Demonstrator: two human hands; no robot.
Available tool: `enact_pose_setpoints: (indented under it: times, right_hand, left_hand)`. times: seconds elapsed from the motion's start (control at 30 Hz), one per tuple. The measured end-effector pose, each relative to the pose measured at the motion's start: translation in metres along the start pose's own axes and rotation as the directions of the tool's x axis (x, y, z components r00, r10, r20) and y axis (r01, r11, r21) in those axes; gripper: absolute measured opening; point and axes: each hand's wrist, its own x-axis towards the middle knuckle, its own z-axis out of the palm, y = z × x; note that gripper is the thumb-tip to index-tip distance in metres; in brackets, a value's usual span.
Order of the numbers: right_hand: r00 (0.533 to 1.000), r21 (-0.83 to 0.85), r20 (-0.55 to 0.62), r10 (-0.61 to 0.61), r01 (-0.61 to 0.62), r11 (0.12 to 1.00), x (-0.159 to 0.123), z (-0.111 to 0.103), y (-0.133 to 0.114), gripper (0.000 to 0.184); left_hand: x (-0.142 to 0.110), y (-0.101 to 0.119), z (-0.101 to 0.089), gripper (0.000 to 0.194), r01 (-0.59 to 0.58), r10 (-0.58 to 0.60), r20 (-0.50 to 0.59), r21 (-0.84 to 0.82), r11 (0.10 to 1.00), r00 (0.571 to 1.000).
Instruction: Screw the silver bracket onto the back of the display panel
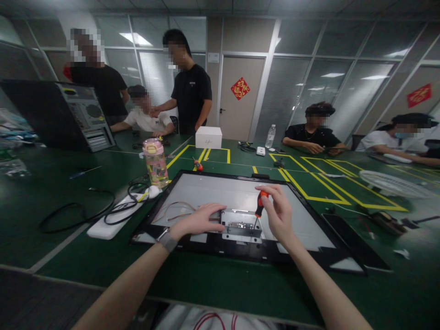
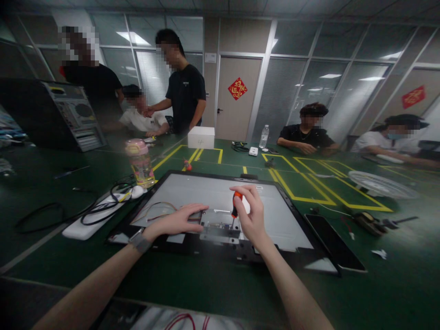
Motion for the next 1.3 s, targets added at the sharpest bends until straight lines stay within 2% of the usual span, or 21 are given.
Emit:
enact_pose_setpoints:
  times: [0.1, 0.3, 0.47, 0.67, 0.87, 1.07, 1.3]
  right_hand:
    - [0.998, 0.050, 0.057, 0.009, -0.012, 0.999, -0.0002, 0.0000, -0.0008, 0.027]
    - [1.000, -0.048, -0.026, -0.014, 0.012, 0.999, 0.0004, 0.0006, 0.0010, 0.014]
    - [0.997, 0.061, 0.070, 0.019, -0.023, 0.998, -0.0003, -0.0009, 0.0004, 0.028]
    - [1.000, -0.078, -0.021, -0.014, 0.012, 0.997, 0.0010, 0.0005, -0.0005, 0.014]
    - [0.998, 0.067, 0.060, 0.002, -0.006, 0.998, -0.0005, -0.0007, 0.0012, 0.027]
    - [0.998, -0.085, -0.052, -0.030, 0.026, 0.996, 0.0009, 0.0011, 0.0004, 0.015]
    - [0.999, 0.021, 0.039, 0.000, -0.001, 1.000, 0.0002, 0.0004, 0.0001, 0.027]
  left_hand:
    - [0.0002, -0.0010, 0.0006, 0.071, -0.006, 0.006, -0.003, -0.005, 1.000, 1.000]
    - [0.0000, -0.0012, 0.0007, 0.070, -0.005, 0.005, -0.002, -0.010, 1.000, 1.000]
    - [-0.0001, -0.0002, -0.0001, 0.071, -0.004, 0.004, 0.003, -0.003, 1.000, 1.000]
    - [0.0004, -0.0002, 0.0008, 0.071, -0.004, 0.004, 0.000, 0.004, 1.000, 1.000]
    - [0.0006, 0.0001, 0.0006, 0.070, 0.000, 0.000, 0.001, 0.000, 1.000, 1.000]
    - [0.0004, 0.0013, 0.0001, 0.071, 0.011, -0.011, 0.002, 0.004, 1.000, 1.000]
    - [0.0003, 0.0013, -0.0005, 0.070, 0.004, -0.004, 0.002, -0.001, 1.000, 1.000]
